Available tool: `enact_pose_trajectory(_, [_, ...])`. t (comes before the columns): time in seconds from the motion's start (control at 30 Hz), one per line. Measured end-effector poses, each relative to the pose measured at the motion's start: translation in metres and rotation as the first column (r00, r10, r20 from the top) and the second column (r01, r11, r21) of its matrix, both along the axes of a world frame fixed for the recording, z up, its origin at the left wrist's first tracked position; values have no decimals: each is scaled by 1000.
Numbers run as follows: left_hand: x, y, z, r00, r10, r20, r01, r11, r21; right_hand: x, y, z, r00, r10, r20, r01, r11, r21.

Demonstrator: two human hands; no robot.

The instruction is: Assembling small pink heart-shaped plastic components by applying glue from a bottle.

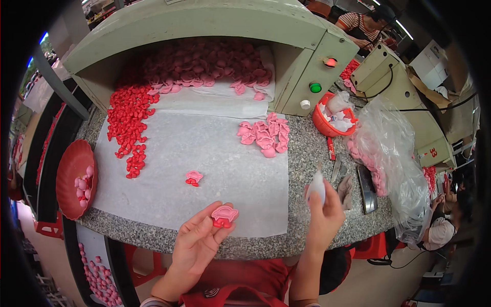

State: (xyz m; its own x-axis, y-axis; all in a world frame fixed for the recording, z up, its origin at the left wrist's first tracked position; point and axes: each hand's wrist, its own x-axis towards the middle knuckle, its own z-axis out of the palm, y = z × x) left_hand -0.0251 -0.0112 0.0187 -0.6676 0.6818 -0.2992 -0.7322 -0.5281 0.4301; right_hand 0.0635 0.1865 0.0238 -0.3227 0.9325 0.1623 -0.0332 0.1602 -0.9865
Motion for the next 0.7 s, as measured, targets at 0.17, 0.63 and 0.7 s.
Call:
enact_pose_trajectory(0.17, [0, 3, 1, 999, 0, 34, 0, 1000, -10, 17, 107, -93, 957, -96, 273, 67, 991, 114])
enact_pose_trajectory(0.63, [-4, 3, 6, 998, -37, 59, 37, 999, 7, -98, 23, -30, 865, -42, 499, -386, 578, 719])
enact_pose_trajectory(0.7, [-2, 2, 6, 998, -36, 43, 35, 999, 21, -109, 36, -41, 841, -45, 540, -421, 571, 704])
